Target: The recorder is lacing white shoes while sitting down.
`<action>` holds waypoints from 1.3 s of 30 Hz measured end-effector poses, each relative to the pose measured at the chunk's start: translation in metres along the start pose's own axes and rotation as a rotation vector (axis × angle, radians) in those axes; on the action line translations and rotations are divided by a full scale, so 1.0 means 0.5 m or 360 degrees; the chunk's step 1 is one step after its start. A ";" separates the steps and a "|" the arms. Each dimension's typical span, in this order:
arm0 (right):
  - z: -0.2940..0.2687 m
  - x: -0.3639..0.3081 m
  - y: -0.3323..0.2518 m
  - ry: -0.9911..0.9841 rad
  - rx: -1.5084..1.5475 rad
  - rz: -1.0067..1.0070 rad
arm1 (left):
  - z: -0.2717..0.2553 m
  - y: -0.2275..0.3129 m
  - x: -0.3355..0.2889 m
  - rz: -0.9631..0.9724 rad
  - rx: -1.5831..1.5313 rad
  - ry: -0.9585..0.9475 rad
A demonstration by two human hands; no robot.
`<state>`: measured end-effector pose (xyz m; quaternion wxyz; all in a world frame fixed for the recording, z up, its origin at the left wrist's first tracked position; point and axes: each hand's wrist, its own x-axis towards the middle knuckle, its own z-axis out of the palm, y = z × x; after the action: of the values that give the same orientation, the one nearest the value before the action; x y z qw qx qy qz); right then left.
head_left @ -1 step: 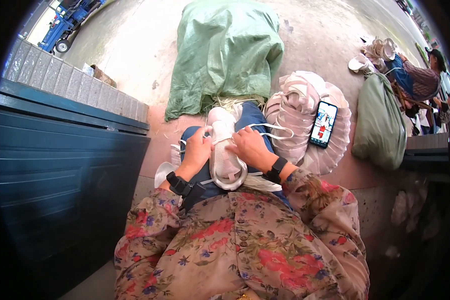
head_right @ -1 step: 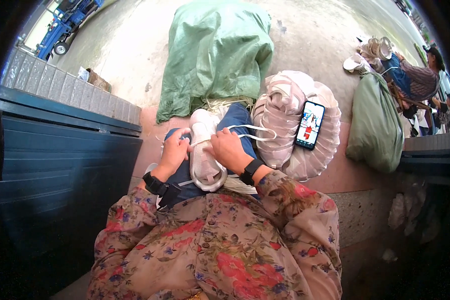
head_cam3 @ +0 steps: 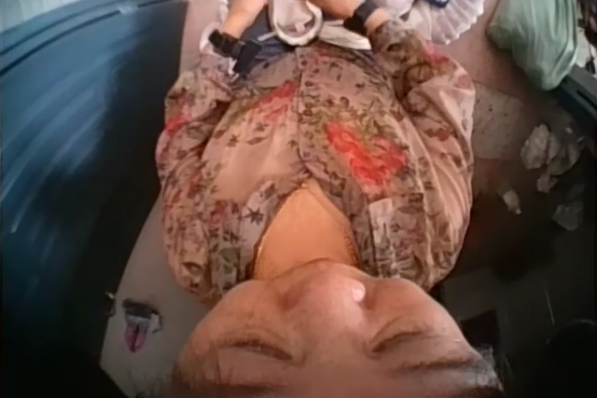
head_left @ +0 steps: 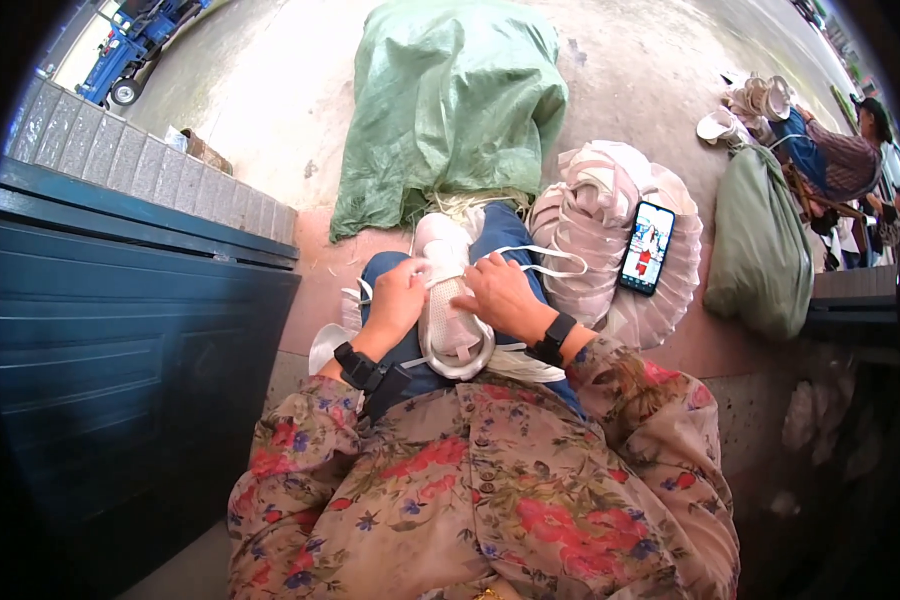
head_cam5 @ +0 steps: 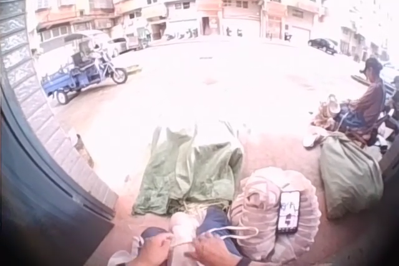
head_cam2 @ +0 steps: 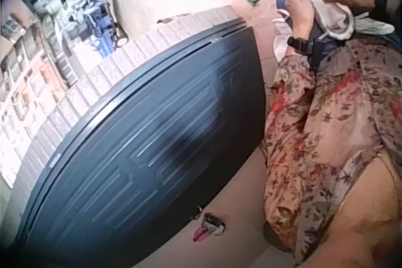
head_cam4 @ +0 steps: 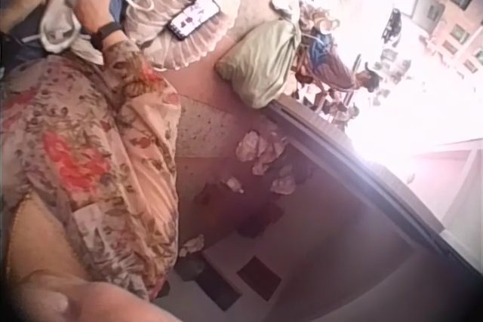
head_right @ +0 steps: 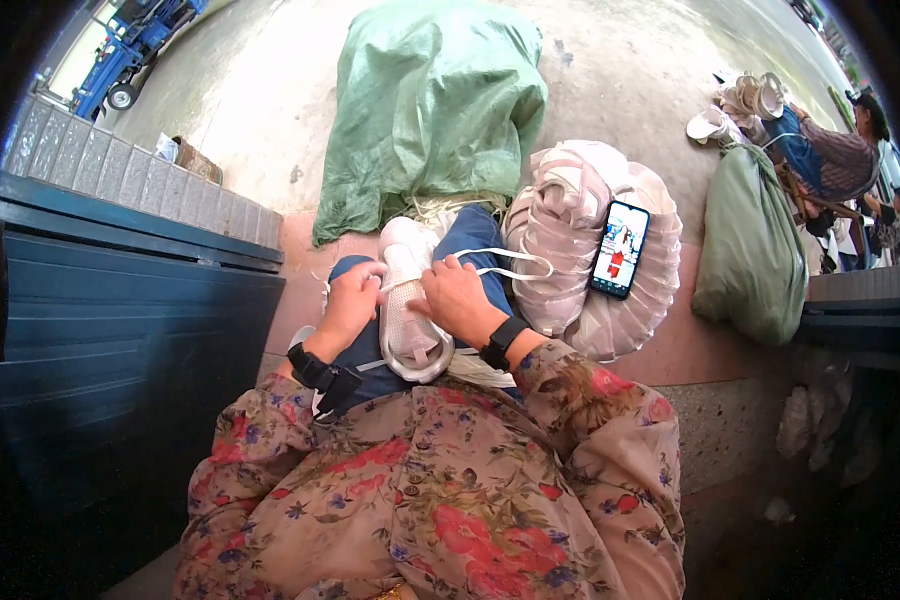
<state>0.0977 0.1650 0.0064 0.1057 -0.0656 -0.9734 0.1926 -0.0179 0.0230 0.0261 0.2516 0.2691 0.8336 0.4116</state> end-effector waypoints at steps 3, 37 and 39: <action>0.007 0.013 0.031 -0.0300 0.0132 -0.0019 | 0.051 -0.019 0.005 0.0360 0.0542 -0.0051; -0.143 0.023 0.011 0.0171 0.1690 0.0813 | -0.063 -0.022 -0.063 -0.0541 -0.0681 -0.0606; -0.043 0.022 0.023 0.0111 0.1200 0.0543 | -0.037 -0.023 -0.048 -0.0609 -0.0653 -0.0575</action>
<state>0.0929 0.1853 0.0234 0.1218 -0.1893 -0.8056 0.5480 -0.0149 -0.0088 0.0314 0.5171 0.1200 0.7106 0.4618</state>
